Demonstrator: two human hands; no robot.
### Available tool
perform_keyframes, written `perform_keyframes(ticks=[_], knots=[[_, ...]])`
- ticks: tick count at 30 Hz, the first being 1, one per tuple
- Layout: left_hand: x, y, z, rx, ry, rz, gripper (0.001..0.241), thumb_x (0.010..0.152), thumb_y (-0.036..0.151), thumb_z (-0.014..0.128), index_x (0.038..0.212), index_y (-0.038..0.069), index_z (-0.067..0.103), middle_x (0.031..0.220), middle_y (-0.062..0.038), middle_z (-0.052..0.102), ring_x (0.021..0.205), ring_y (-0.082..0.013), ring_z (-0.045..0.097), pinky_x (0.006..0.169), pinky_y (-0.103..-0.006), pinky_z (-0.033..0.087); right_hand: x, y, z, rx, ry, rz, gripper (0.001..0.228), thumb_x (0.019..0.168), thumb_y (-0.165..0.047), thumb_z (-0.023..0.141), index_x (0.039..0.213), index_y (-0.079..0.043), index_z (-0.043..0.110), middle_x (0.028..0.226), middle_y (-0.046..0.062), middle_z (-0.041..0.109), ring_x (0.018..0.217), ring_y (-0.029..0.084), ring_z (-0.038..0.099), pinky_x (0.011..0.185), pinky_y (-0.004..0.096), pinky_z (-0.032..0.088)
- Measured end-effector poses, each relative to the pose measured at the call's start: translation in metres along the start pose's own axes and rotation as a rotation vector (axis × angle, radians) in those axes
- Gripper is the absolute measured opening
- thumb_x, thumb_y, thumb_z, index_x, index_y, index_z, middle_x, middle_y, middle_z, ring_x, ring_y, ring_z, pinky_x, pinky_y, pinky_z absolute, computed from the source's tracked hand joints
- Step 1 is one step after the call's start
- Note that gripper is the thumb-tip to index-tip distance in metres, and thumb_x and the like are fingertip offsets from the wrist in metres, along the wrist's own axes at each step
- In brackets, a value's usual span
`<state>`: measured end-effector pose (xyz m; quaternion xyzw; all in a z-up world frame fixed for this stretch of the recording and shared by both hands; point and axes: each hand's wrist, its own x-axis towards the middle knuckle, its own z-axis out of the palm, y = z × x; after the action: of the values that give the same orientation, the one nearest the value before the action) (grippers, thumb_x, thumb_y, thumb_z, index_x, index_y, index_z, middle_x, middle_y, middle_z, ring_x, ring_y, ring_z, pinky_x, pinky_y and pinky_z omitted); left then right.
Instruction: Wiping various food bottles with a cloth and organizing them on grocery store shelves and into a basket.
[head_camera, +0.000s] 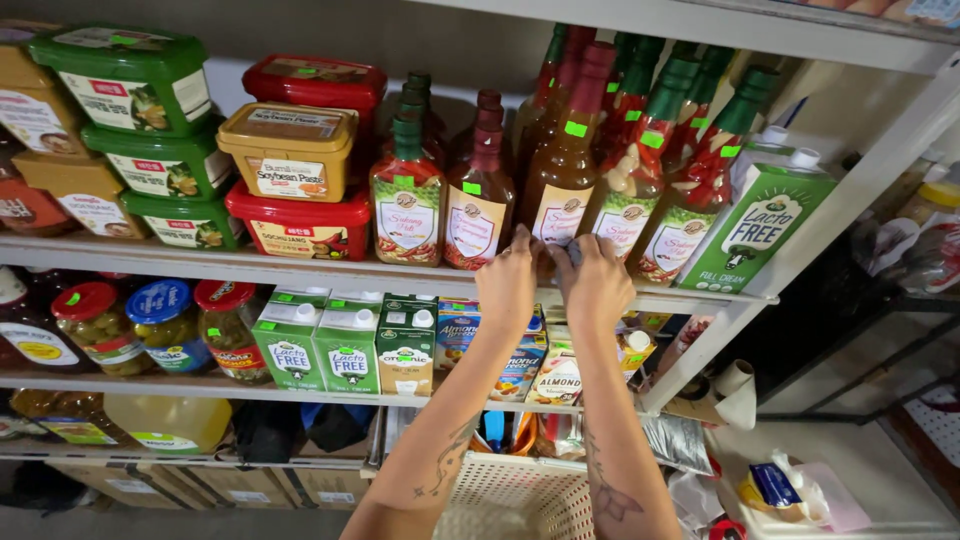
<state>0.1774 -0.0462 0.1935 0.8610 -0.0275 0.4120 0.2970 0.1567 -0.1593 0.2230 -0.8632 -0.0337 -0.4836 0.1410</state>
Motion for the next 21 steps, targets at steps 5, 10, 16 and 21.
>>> perform_keyframes(ticks=[5, 10, 16, 21], knots=[[-0.007, -0.018, -0.008, -0.102, 0.025, 0.090, 0.024, 0.099, 0.021, 0.064, 0.120, 0.009, 0.067, 0.089, -0.015, 0.077, 0.068, -0.0375, 0.072, 0.057, -0.0490, 0.055, 0.002, -0.003, -0.009, 0.049, -0.056, 0.036, 0.032, 0.087, -0.040, 0.081, 0.092, -0.011, 0.071, 0.097, 0.010, 0.071, 0.082, 0.037, 0.069, 0.063, 0.050, 0.053], [0.004, -0.018, -0.070, -0.110, 0.287, 0.170, 0.041, 0.102, 0.017, 0.067, 0.141, 0.014, 0.055, 0.133, -0.012, 0.064, 0.100, -0.0333, 0.073, 0.075, -0.0403, 0.060, 0.033, -0.043, -0.045, 0.208, 0.102, -0.086, 0.015, 0.098, -0.030, 0.074, 0.100, -0.015, 0.072, 0.106, 0.006, 0.072, 0.096, 0.033, 0.070, 0.078, 0.046, 0.054], [0.024, -0.023, -0.081, -0.037, 0.137, 0.111, 0.088, 0.087, 0.022, 0.076, 0.157, -0.002, 0.028, 0.168, -0.019, 0.023, 0.109, -0.0349, 0.068, 0.071, -0.0384, 0.058, 0.111, -0.105, -0.032, 0.228, 0.053, -0.282, 0.041, 0.095, -0.038, 0.073, 0.126, -0.012, 0.073, 0.118, 0.010, 0.073, 0.094, 0.037, 0.070, 0.075, 0.048, 0.056], [0.029, -0.033, -0.072, -0.013, 0.091, 0.103, 0.093, 0.087, 0.023, 0.078, 0.160, 0.002, 0.023, 0.169, -0.012, 0.025, 0.109, -0.0315, 0.070, 0.075, -0.0377, 0.059, 0.132, -0.120, -0.014, -0.017, -0.317, -0.234, 0.048, 0.090, -0.058, 0.075, 0.119, -0.020, 0.073, 0.097, 0.014, 0.076, 0.089, 0.037, 0.072, 0.075, 0.051, 0.056]])
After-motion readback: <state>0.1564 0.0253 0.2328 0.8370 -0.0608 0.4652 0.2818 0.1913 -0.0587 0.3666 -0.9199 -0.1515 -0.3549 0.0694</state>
